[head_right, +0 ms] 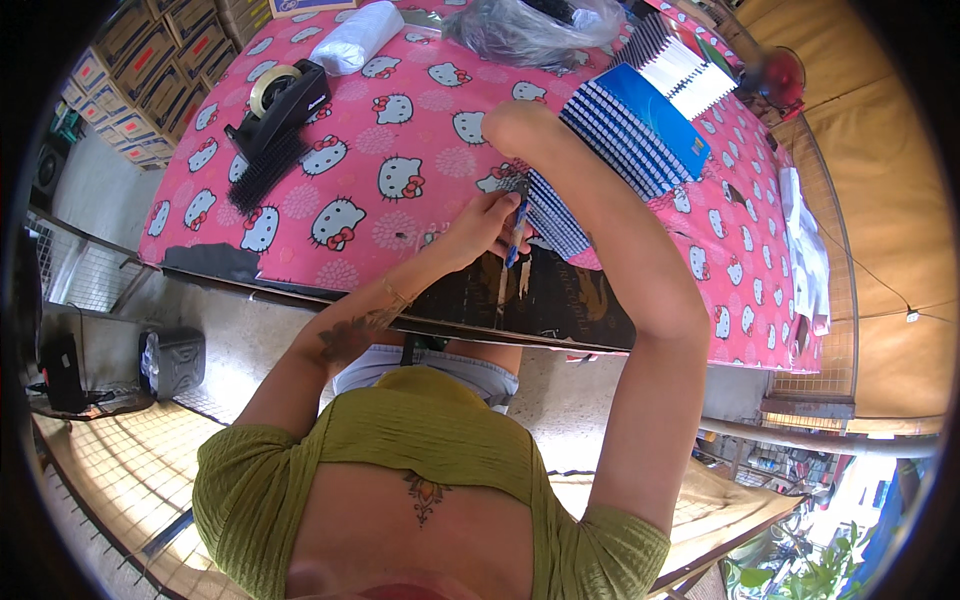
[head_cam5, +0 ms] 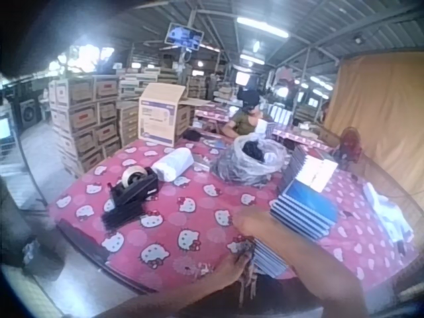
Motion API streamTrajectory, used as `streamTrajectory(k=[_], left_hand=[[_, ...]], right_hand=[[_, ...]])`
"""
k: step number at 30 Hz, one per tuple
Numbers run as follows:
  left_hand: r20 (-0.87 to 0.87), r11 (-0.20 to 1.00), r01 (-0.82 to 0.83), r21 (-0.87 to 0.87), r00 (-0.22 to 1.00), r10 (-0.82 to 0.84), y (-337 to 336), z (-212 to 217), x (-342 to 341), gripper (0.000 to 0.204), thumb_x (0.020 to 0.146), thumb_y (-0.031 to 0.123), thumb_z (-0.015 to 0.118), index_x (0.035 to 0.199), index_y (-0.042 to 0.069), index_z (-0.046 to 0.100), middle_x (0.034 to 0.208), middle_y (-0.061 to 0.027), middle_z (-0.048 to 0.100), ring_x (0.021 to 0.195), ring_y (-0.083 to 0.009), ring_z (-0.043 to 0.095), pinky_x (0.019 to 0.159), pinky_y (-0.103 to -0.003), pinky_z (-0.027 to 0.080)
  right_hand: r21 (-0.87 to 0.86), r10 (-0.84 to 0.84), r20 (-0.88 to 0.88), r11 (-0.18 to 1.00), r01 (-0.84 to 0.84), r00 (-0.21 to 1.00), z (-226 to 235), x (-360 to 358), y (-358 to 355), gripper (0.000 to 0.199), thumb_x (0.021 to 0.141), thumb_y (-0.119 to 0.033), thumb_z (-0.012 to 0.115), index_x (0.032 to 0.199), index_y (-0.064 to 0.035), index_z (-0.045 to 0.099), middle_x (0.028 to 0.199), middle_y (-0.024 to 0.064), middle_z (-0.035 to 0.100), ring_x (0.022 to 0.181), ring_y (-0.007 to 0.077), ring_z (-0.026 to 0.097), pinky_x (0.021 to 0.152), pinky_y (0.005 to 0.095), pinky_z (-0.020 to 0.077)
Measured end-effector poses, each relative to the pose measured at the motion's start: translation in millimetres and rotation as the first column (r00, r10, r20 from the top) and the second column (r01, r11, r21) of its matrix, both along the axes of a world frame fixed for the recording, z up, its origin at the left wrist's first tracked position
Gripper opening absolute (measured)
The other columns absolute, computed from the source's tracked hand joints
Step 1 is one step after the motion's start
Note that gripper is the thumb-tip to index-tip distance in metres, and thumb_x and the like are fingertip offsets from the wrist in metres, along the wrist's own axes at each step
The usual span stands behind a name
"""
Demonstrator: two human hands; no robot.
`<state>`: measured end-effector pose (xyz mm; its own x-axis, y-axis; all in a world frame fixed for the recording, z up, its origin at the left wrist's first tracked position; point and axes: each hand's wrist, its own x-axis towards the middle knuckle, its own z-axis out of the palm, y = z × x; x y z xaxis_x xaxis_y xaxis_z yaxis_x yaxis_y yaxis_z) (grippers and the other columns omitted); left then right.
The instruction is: The person trims the excess spiral binding from a stack of notebooks using scissors.
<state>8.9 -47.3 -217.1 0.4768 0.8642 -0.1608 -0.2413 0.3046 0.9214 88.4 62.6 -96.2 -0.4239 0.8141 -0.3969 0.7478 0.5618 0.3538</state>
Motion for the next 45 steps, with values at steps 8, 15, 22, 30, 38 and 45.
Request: streamTrajectory(k=[8, 15, 22, 30, 38, 45], left_hand=[[-0.016, 0.995, -0.051, 0.085, 0.998, 0.052, 9, 1, 2, 0.037, 0.101, 0.032, 0.039, 0.106, -0.003, 0.048, 0.079, -0.0144, 0.061, 0.061, -0.0226, 0.067, 0.047, -0.031, 0.054], [-0.011, 1.0, 0.023, -0.001, 1.0, -0.023, 0, -7, -4, 0.035, 0.102, 0.032, 0.04, 0.113, -0.001, 0.049, 0.084, -0.0133, 0.065, 0.068, -0.0239, 0.069, 0.055, -0.036, 0.059], [-0.006, 0.998, -0.057, 0.016, 0.998, 0.057, 7, -6, 2, 0.035, 0.101, 0.03, 0.039, 0.106, -0.003, 0.05, 0.08, -0.0138, 0.063, 0.064, -0.0222, 0.069, 0.046, -0.03, 0.054], [-0.026, 1.0, -0.009, -0.019, 1.0, 0.009, -5, -13, -1, 0.035, 0.102, 0.03, 0.038, 0.105, -0.003, 0.05, 0.078, -0.0119, 0.062, 0.064, -0.0225, 0.069, 0.046, -0.03, 0.054], [-0.066, 1.0, -0.008, 0.017, 0.998, 0.01, 8, -13, -1, 0.038, 0.102, 0.034, 0.039, 0.112, -0.001, 0.048, 0.084, -0.0136, 0.063, 0.071, -0.0254, 0.07, 0.051, -0.035, 0.057], [-0.091, 0.999, 0.02, 0.025, 0.996, -0.018, -7, -21, -5, 0.036, 0.101, 0.032, 0.039, 0.104, -0.002, 0.048, 0.08, -0.0141, 0.063, 0.067, -0.0235, 0.07, 0.048, -0.032, 0.055]], right_hand=[[-0.018, 0.04, 0.001, 0.999, -0.04, 0.999, 6, -4, -11, 0.023, 0.069, -0.001, 0.071, 0.092, -0.0031, 0.073, 0.093, 0.0174, 0.07, 0.087, 0.0311, 0.07, 0.069, 0.0439, 0.0558], [-0.027, -0.001, 0.029, 1.0, 0.002, 1.0, -2, -4, -4, 0.023, 0.07, -0.003, 0.072, 0.093, -0.0047, 0.074, 0.094, 0.0166, 0.07, 0.089, 0.0316, 0.069, 0.072, 0.0436, 0.0559], [-0.026, 0.074, 0.005, 0.997, -0.074, 0.997, -5, -3, -8, 0.026, 0.065, -0.001, 0.075, 0.091, -0.0034, 0.073, 0.092, 0.0178, 0.07, 0.088, 0.0319, 0.069, 0.071, 0.0439, 0.0556], [-0.04, 0.008, -0.012, 0.999, -0.009, 1.0, -19, 5, 4, 0.023, 0.064, -0.002, 0.076, 0.088, -0.0024, 0.074, 0.09, 0.0177, 0.07, 0.086, 0.0324, 0.069, 0.07, 0.0436, 0.0553], [-0.105, -0.021, 0.072, 0.994, 0.029, 0.997, -8, -10, -10, 0.024, 0.066, -0.005, 0.076, 0.09, -0.0027, 0.074, 0.092, 0.0181, 0.07, 0.086, 0.0338, 0.068, 0.071, 0.0435, 0.0549], [-0.051, -0.033, 0.002, 0.998, 0.033, 0.999, -22, -1, -4, 0.022, 0.066, -0.009, 0.079, 0.087, -0.0037, 0.074, 0.09, 0.0158, 0.07, 0.086, 0.0325, 0.068, 0.072, 0.0431, 0.0545]])
